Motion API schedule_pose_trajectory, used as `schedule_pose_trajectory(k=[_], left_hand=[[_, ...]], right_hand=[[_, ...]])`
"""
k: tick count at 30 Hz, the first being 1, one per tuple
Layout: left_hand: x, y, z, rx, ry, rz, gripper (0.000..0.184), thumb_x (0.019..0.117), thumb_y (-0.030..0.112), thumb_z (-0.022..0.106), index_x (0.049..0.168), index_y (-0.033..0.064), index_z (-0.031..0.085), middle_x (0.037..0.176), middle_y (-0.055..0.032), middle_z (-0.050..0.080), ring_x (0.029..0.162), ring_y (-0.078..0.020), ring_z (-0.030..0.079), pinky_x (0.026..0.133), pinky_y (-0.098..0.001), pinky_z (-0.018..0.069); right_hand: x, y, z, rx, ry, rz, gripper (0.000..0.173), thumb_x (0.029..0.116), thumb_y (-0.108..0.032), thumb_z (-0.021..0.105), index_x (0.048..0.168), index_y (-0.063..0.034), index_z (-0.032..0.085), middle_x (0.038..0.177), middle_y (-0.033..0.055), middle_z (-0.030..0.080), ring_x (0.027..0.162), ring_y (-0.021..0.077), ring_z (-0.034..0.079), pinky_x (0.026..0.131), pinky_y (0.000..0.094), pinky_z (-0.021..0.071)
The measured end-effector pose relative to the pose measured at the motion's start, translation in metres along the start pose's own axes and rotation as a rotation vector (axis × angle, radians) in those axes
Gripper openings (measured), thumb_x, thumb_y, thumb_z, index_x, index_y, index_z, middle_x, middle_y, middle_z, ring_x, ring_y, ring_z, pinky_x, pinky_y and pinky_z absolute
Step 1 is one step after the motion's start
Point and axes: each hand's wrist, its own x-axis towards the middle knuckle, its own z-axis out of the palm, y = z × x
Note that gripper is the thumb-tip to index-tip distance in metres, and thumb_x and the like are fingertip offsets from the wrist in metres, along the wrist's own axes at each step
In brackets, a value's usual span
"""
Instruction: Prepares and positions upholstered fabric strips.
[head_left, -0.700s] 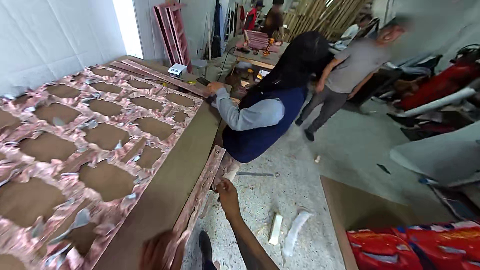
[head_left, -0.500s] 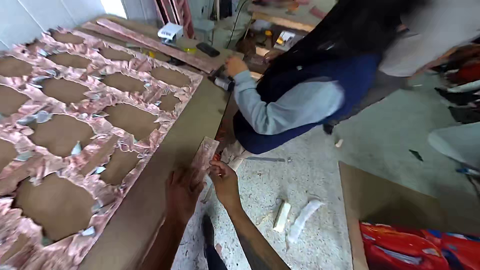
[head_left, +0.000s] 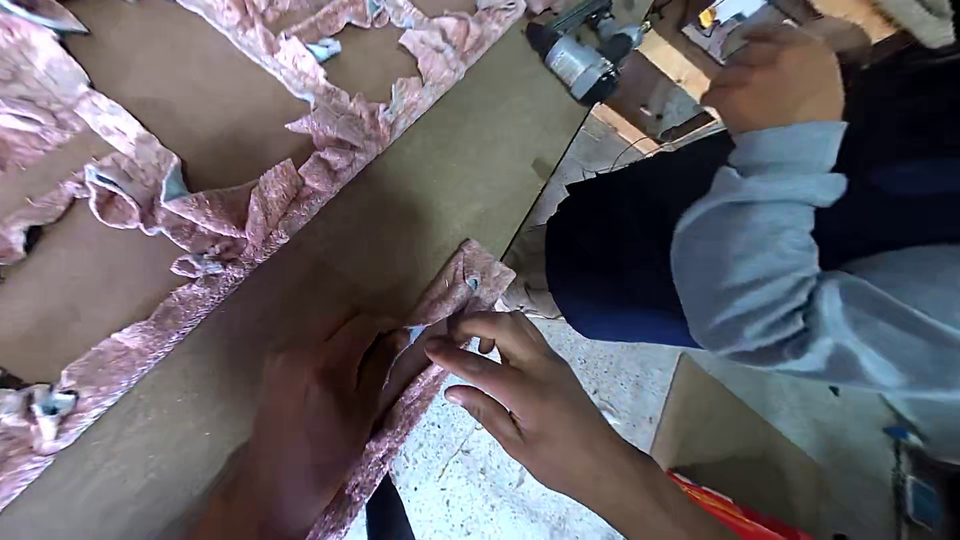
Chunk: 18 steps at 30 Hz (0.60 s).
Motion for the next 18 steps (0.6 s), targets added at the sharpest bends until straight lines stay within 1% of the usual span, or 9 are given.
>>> schedule_pose_trajectory(k=[1,2,3,5,7,10,14,17,18], left_hand=[[0.001,-0.001,0.0,-0.012,0.0,0.002,0.02,0.0984,0.042,0.062,0.096,0.0284,0.076,0.083,0.0145,0.065,0.066,0.0035,0.059,0.053,-0.0199,0.0495],[0.001,-0.003,0.0,-0.023,0.0,0.002,0.019,0.0981,0.042,0.062,0.096,0.029,0.076,0.083,0.0149,0.064,0.066,0.0039,0.058,0.053,-0.0194,0.049],[0.001,-0.005,0.0,-0.036,0.0,0.002,0.018,0.0978,0.042,0.063,0.096,0.0293,0.076,0.084,0.0149,0.065,0.066,0.0041,0.059,0.053,-0.0189,0.0493],[0.0,-0.007,0.0,-0.065,0.003,-0.005,0.017,0.0974,0.04,0.064,0.095,0.029,0.077,0.084,0.0144,0.065,0.067,0.0041,0.059,0.054,-0.0178,0.0498],[0.0,-0.007,0.0,-0.078,0.008,-0.014,0.017,0.0971,0.04,0.065,0.095,0.0286,0.077,0.084,0.0141,0.065,0.068,0.0036,0.06,0.055,-0.0182,0.0505],[0.002,-0.009,0.0,-0.095,0.005,-0.004,0.017,0.0973,0.04,0.065,0.096,0.0285,0.077,0.087,0.0145,0.068,0.071,0.004,0.062,0.057,-0.0186,0.0524],[0.003,-0.008,0.0,-0.099,0.001,-0.018,0.016,0.0971,0.039,0.066,0.096,0.0275,0.078,0.088,0.0132,0.068,0.071,0.0027,0.062,0.057,-0.0202,0.0521],[0.005,-0.007,-0.001,-0.098,-0.005,-0.02,0.016,0.0967,0.037,0.067,0.095,0.0254,0.078,0.088,0.0117,0.068,0.071,0.0026,0.062,0.058,-0.0195,0.0523],[0.006,-0.008,-0.001,-0.106,-0.01,-0.02,0.016,0.0966,0.036,0.068,0.096,0.0243,0.078,0.088,0.0108,0.069,0.072,0.0026,0.063,0.058,-0.019,0.0522]], right_hand=[[0.004,0.0,-0.001,0.011,-0.005,-0.025,0.025,0.1029,-0.033,0.063,0.126,-0.0324,0.071,0.122,-0.0054,0.064,0.112,0.011,0.06,0.091,0.0327,0.0545],[0.007,0.0,0.001,0.047,0.006,-0.054,0.019,0.1028,-0.029,0.063,0.118,-0.0277,0.073,0.118,-0.0047,0.065,0.112,0.0116,0.059,0.093,0.0325,0.0539],[0.006,0.002,0.006,0.094,0.04,-0.078,0.015,0.1022,-0.024,0.064,0.113,-0.024,0.074,0.116,-0.0037,0.066,0.111,0.0117,0.06,0.093,0.0321,0.0542],[0.0,0.009,0.022,0.226,0.175,-0.125,0.014,0.0986,-0.014,0.069,0.11,-0.0188,0.076,0.112,0.0008,0.069,0.105,0.0131,0.064,0.089,0.0308,0.0578],[-0.004,0.016,0.041,0.318,0.311,-0.172,0.017,0.0951,-0.007,0.072,0.109,-0.0154,0.077,0.109,0.0051,0.07,0.1,0.0154,0.068,0.084,0.0309,0.0616],[-0.008,0.02,0.057,0.283,0.444,-0.213,0.016,0.0931,-0.008,0.075,0.107,-0.0164,0.076,0.108,0.002,0.07,0.103,0.015,0.066,0.086,0.0305,0.059],[-0.009,0.02,0.074,0.246,0.582,-0.236,0.011,0.0947,-0.01,0.073,0.105,-0.0156,0.073,0.108,0.0,0.069,0.105,0.0144,0.065,0.093,0.0316,0.0565],[-0.01,0.017,0.08,0.258,0.627,-0.192,0.01,0.095,-0.012,0.073,0.105,-0.0155,0.073,0.108,-0.0003,0.066,0.105,0.0131,0.063,0.092,0.0302,0.0555],[-0.01,0.014,0.081,0.267,0.638,-0.162,0.011,0.0945,-0.013,0.073,0.105,-0.0158,0.073,0.106,-0.0001,0.065,0.103,0.0121,0.063,0.089,0.0284,0.0558]])
